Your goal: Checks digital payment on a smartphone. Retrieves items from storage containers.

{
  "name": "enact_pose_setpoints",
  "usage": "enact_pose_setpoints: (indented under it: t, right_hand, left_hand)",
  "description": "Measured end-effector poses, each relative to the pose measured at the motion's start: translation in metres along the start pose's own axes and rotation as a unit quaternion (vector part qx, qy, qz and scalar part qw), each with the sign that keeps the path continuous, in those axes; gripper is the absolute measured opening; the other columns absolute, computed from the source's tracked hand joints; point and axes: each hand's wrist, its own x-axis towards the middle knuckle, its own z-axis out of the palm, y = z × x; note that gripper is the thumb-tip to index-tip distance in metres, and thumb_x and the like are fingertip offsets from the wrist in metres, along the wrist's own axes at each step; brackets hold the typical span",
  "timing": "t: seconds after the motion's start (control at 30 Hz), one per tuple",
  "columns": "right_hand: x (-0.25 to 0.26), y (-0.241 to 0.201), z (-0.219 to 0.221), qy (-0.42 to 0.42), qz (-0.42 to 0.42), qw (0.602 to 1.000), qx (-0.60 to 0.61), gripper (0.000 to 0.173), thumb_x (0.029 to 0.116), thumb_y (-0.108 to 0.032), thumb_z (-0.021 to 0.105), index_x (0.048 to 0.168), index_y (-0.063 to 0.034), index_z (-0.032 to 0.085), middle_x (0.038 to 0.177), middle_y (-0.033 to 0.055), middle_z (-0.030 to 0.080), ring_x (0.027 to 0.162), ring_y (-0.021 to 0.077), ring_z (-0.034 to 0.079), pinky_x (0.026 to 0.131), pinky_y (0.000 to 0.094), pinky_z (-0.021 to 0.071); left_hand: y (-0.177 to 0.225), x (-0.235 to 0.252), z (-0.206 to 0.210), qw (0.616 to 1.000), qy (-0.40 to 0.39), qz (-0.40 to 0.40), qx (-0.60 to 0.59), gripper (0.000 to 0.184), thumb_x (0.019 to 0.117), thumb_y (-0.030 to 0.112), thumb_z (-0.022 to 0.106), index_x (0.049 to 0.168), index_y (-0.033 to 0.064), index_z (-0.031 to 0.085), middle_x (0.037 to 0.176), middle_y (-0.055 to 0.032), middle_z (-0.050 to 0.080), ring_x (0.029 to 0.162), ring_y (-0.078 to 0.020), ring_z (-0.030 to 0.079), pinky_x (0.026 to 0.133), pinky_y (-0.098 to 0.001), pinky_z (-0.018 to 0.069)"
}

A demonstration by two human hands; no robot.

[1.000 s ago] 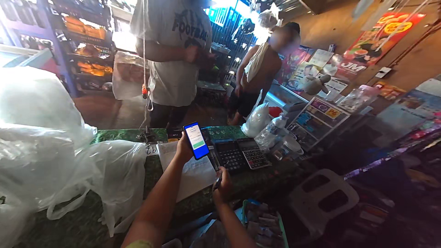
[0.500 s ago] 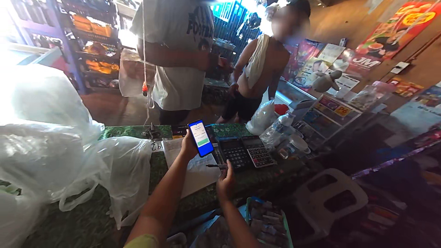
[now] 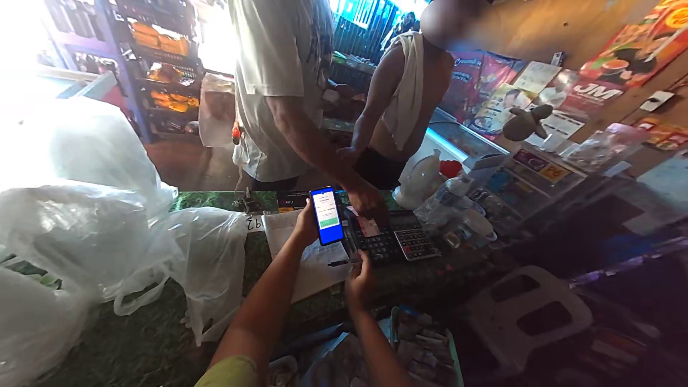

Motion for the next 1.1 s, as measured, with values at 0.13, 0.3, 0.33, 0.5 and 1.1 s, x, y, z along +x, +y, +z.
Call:
enact_pose_setpoints:
  t: [0.13, 0.3, 0.33, 0.5, 1.1]
  right_hand:
    - [0.0, 0.0, 0.001, 0.002, -0.001, 1.0, -0.007, 0.034, 0.0927, 0.006, 0.056, 0.124, 0.0049, 0.067, 0.109, 0.0196, 0.074, 0.096, 0.0348, 0.074, 0.085, 0.0527, 0.0599]
    - [0.0, -0.001, 0.0, 0.007, -0.003, 1.0, -0.014, 0.032, 0.0929, 0.005, 0.056, 0.122, 0.0028, 0.069, 0.106, 0.0191, 0.074, 0.093, 0.0341, 0.074, 0.083, 0.0529, 0.0601]
    - [0.0, 0.0, 0.001, 0.011, -0.006, 1.0, -0.014, 0.032, 0.0925, 0.005, 0.056, 0.122, 0.0027, 0.069, 0.106, 0.0189, 0.074, 0.092, 0.0339, 0.074, 0.082, 0.0526, 0.0604]
    - [-0.001, 0.0, 0.001, 0.004, -0.004, 1.0, -0.018, 0.032, 0.0931, 0.005, 0.055, 0.122, 0.0019, 0.069, 0.106, 0.0185, 0.074, 0.093, 0.0342, 0.074, 0.083, 0.0536, 0.06]
    - [-0.004, -0.006, -0.005, -0.048, 0.006, 0.999, 0.02, 0.031, 0.0995, -0.002, 0.051, 0.127, 0.0051, 0.065, 0.115, 0.0229, 0.071, 0.105, 0.039, 0.07, 0.092, 0.0578, 0.056]
  left_hand:
    - [0.002, -0.003, 0.005, 1.0, 0.007, -0.004, 0.012, 0.071, 0.1074, 0.057, 0.008, 0.136, 0.0123, 0.054, 0.111, -0.0134, 0.073, 0.102, -0.0263, 0.071, 0.088, -0.0458, 0.0595]
    - [0.001, -0.002, 0.005, 1.0, -0.004, 0.013, 0.009, 0.072, 0.108, 0.056, 0.006, 0.139, 0.0104, 0.052, 0.115, -0.0144, 0.072, 0.106, -0.0269, 0.07, 0.092, -0.0468, 0.0582]
    - [0.001, -0.001, 0.005, 1.0, -0.002, 0.013, 0.009, 0.072, 0.1081, 0.055, 0.006, 0.139, 0.0098, 0.052, 0.116, -0.0151, 0.071, 0.106, -0.0275, 0.07, 0.092, -0.0473, 0.058]
    - [0.0, 0.001, 0.006, 1.0, 0.025, 0.014, 0.012, 0.068, 0.1092, 0.053, 0.009, 0.137, 0.0098, 0.053, 0.112, -0.0143, 0.072, 0.103, -0.0256, 0.071, 0.089, -0.0453, 0.059]
    - [0.005, 0.0, 0.019, 0.985, -0.012, 0.07, 0.16, 0.074, 0.1076, 0.057, 0.007, 0.139, 0.0052, 0.05, 0.118, -0.014, 0.067, 0.108, -0.0218, 0.066, 0.095, -0.0429, 0.0551]
